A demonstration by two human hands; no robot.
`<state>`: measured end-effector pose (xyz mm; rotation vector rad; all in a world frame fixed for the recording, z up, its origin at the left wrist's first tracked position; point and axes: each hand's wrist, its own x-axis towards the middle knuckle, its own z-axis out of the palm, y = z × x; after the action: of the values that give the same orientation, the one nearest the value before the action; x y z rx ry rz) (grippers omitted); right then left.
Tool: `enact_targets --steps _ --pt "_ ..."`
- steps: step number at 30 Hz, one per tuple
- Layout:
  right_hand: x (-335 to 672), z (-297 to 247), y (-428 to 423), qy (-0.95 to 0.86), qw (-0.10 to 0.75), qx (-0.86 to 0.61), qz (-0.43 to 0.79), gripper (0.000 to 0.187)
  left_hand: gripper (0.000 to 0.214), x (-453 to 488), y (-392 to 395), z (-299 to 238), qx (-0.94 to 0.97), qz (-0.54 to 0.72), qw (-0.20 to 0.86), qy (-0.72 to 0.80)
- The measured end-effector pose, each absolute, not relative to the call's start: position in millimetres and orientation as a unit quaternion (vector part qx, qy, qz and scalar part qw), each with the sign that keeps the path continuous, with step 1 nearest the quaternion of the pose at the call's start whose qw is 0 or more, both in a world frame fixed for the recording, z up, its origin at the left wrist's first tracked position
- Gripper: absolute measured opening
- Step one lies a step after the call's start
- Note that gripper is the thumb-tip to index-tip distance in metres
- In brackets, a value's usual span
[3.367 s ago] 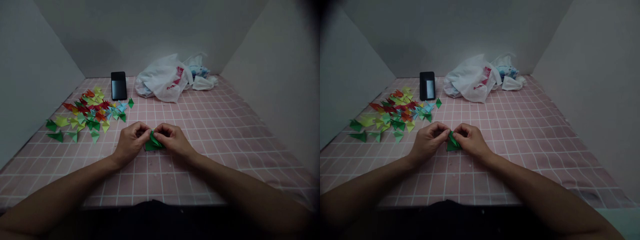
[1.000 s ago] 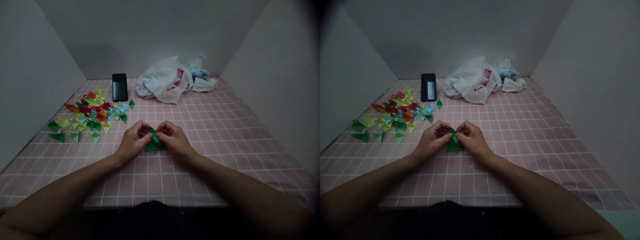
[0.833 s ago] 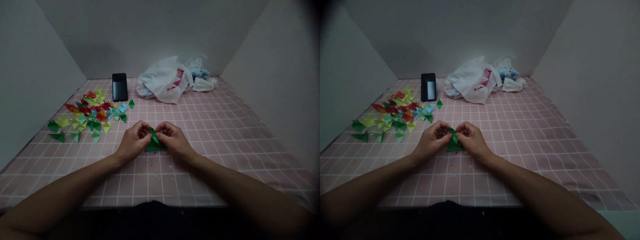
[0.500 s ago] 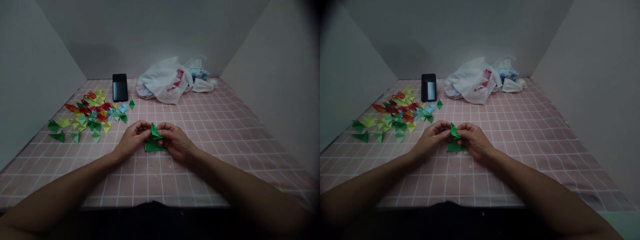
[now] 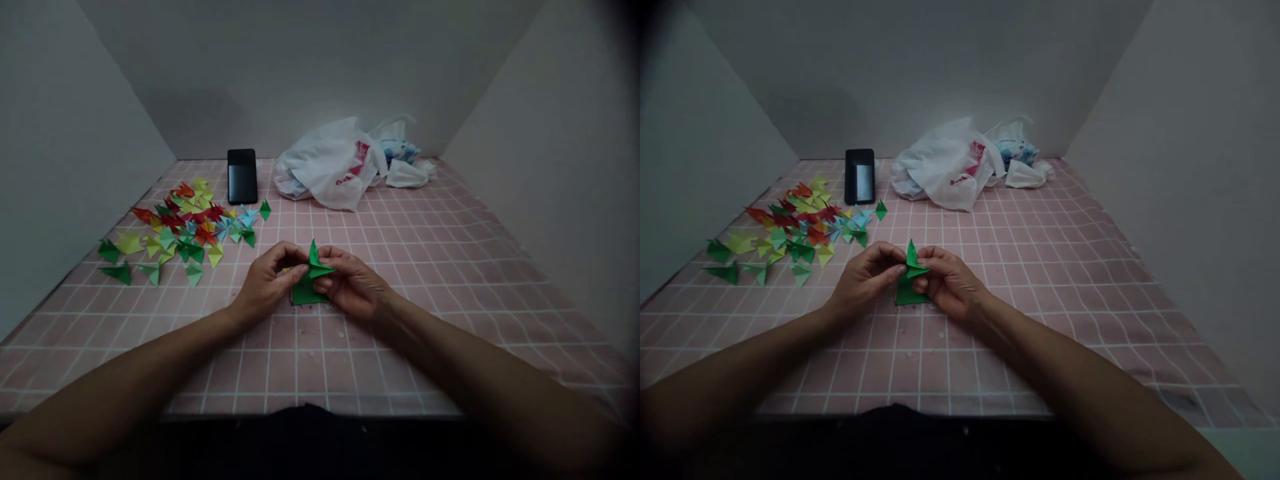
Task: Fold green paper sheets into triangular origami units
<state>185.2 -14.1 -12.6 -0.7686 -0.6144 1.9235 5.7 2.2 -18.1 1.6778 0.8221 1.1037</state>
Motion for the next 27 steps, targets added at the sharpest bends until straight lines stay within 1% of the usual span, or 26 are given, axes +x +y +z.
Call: enact_targets --steps 4,8,13,17,27 --pt "185.1 -9.3 -15.8 -0.264 0.49 -0.281 0.782 0.025 0.014 4.9 -0.8 -16.0 0.717 0.474 0.411 0.304" --pt "184.2 -6.6 -17.9 -0.28 0.488 -0.26 0.784 0.025 0.019 3.2 -1.7 -13.5 0.771 0.491 0.323 0.246" --pt "182.1 -6.5 -20.1 -0.283 0.481 -0.276 0.782 0.026 0.009 1.9 -2.5 -9.8 0.805 0.488 0.244 0.235" --pt "182.0 -8.7 -19.6 -0.279 0.475 -0.278 0.787 0.025 0.005 2.0 -3.0 -9.1 0.804 0.493 0.233 0.236" --pt "180.7 -7.1 -19.7 -0.252 0.473 -0.301 0.789 0.027 0.011 3.4 -3.0 -18.1 0.787 0.483 0.248 0.293"
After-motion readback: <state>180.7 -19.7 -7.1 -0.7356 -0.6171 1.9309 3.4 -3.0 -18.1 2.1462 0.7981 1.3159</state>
